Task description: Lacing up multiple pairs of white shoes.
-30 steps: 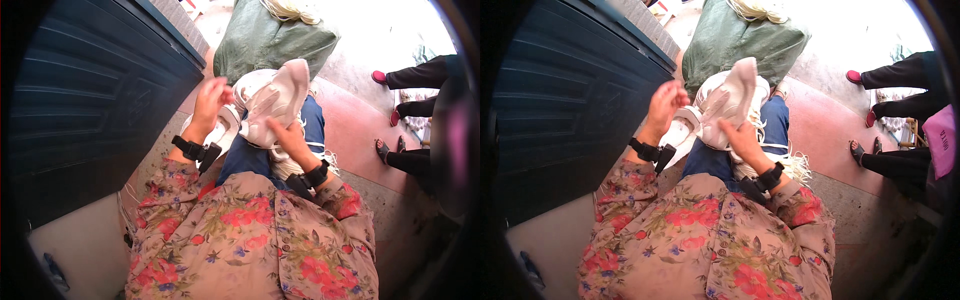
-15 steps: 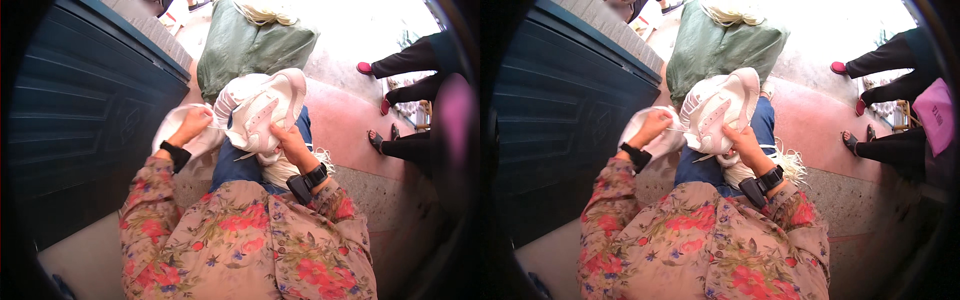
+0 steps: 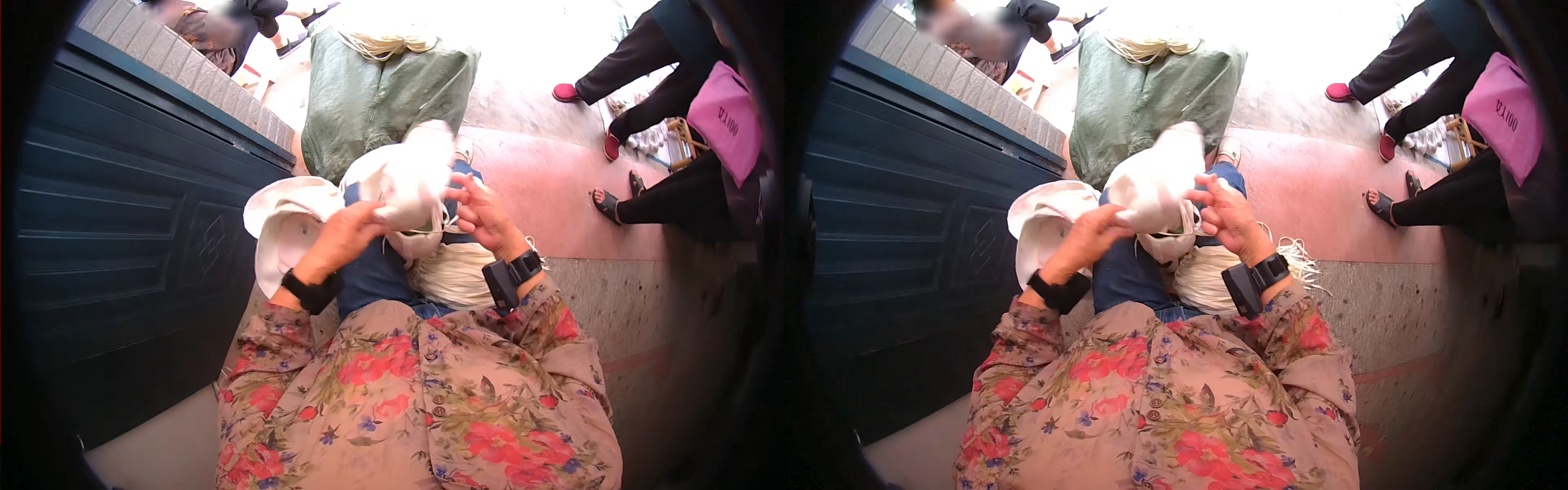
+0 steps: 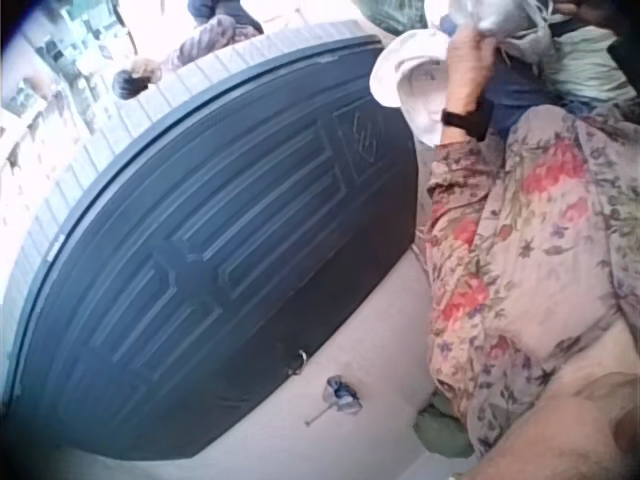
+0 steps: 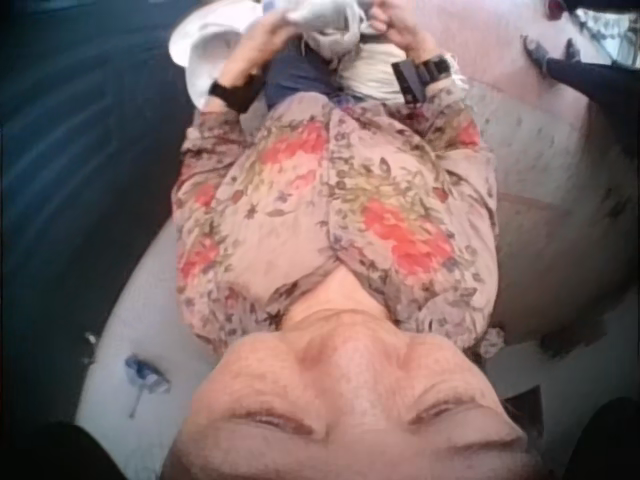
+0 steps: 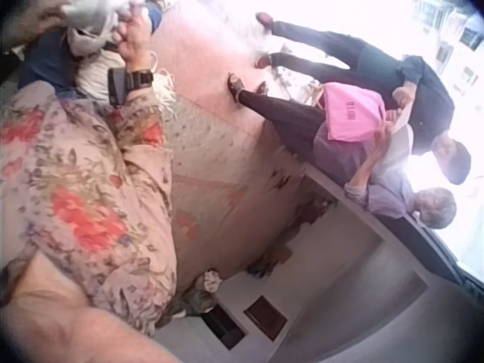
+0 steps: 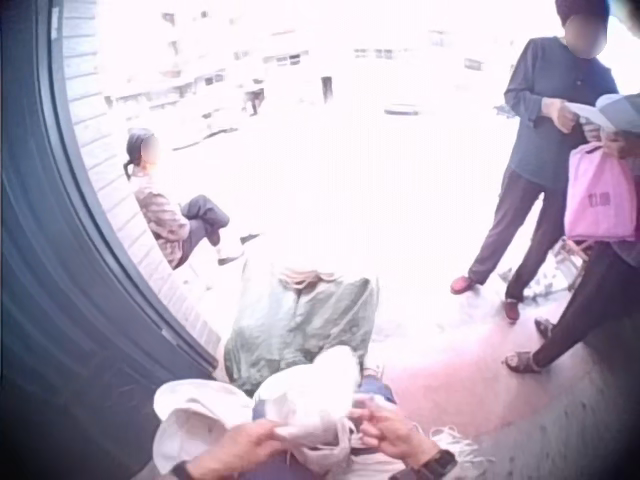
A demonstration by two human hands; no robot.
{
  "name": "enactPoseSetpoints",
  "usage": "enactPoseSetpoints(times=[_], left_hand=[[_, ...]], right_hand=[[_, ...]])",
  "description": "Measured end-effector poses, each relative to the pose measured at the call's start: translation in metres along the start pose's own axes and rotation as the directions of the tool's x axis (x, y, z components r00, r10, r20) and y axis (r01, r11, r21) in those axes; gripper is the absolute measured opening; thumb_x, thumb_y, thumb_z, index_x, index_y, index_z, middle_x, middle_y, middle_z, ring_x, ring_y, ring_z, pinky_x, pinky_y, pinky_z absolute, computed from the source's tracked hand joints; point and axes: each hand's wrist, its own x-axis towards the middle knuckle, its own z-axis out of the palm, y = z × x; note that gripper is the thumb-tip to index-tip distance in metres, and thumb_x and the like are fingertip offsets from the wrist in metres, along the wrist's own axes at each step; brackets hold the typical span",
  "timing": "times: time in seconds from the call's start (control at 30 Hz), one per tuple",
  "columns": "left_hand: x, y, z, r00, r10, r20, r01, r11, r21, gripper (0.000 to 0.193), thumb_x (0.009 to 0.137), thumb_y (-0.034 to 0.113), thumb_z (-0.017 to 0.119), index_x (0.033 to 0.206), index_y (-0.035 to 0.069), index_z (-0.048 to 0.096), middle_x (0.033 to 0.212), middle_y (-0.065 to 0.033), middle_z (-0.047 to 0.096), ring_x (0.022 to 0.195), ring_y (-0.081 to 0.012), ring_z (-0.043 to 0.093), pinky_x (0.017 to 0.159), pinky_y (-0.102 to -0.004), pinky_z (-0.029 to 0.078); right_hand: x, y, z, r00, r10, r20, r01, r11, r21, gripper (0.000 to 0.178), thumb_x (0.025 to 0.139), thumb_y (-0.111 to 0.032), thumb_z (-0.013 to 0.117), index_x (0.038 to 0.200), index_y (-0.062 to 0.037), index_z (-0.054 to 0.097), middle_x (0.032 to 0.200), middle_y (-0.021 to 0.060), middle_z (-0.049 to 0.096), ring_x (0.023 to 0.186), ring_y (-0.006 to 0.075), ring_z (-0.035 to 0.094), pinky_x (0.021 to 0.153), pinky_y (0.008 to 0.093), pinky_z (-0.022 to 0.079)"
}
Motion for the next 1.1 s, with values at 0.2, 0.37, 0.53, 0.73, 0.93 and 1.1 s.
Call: enactPoseSetpoints(times=[0.2,0.37,0.53,0.73,0.93,1.1], left_hand=[[-0.003,-0.003,-0.015,0.994,-0.107,-0.007,0.095,0.908,-0.408,0.029,0.086,0.013,0.057,0.111,0.000,0.052,0.090,-0.0081,0.064,0.082,-0.0129,0.059,0.074,-0.0270,0.046],[-0.008,0.007,-0.022,0.970,-0.183,0.158,0.238,0.837,-0.493,0.031,0.089,0.014,0.054,0.117,0.001,0.048,0.103,-0.0042,0.058,0.092,-0.0104,0.054,0.082,-0.0253,0.043],[-0.013,-0.001,-0.027,0.957,-0.192,0.216,0.273,0.845,-0.461,0.033,0.088,0.013,0.056,0.117,0.001,0.049,0.099,-0.0025,0.059,0.090,-0.0094,0.055,0.080,-0.0241,0.044],[-0.006,-0.007,-0.023,0.959,-0.211,0.188,0.281,0.787,-0.550,0.032,0.086,0.011,0.058,0.116,0.001,0.051,0.100,-0.0033,0.060,0.091,-0.0106,0.056,0.083,-0.0249,0.044],[-0.009,-0.001,-0.021,0.946,-0.220,0.238,0.313,0.807,-0.500,0.031,0.086,0.012,0.059,0.114,0.001,0.053,0.099,-0.0022,0.060,0.089,-0.0092,0.056,0.081,-0.0237,0.044],[-0.009,-0.003,-0.019,0.950,-0.223,0.219,0.309,0.771,-0.556,0.033,0.083,0.013,0.063,0.113,0.001,0.055,0.100,-0.0027,0.061,0.090,-0.0088,0.056,0.080,-0.0231,0.044]], right_hand=[[-0.016,0.004,-0.030,0.804,-0.182,-0.565,0.214,0.977,-0.010,0.029,0.092,-0.027,0.047,0.110,-0.0043,0.046,0.104,0.0137,0.059,0.045,0.0064,0.038,0.040,0.0292,0.042],[0.018,0.037,-0.017,0.870,0.016,-0.494,-0.143,0.965,-0.221,0.030,0.088,-0.028,0.050,0.102,-0.0021,0.046,0.083,0.0108,0.059,0.048,0.0142,0.048,0.043,0.0346,0.049],[0.010,-0.057,-0.065,0.299,-0.952,-0.060,0.652,0.250,-0.715,0.024,0.091,-0.021,0.036,0.097,-0.0010,0.048,0.056,0.0053,0.048,0.042,0.0158,0.049,0.043,0.0297,0.045],[-0.015,-0.031,-0.064,0.436,-0.858,-0.271,0.359,0.442,-0.822,0.030,0.093,-0.024,0.034,0.104,0.0012,0.046,0.054,0.0060,0.049,0.040,0.0173,0.051,0.042,0.0286,0.045],[0.030,0.068,-0.026,0.860,-0.022,-0.510,-0.163,0.935,-0.316,0.046,0.091,-0.031,0.036,0.125,0.0000,0.032,0.086,0.0177,0.053,0.048,0.0229,0.056,0.037,0.0358,0.051],[0.021,0.079,-0.027,0.863,0.205,-0.462,-0.279,0.956,-0.096,0.034,0.093,-0.033,0.035,0.107,-0.0040,0.045,0.081,0.0089,0.053,0.051,0.0187,0.050,0.045,0.0351,0.049]])
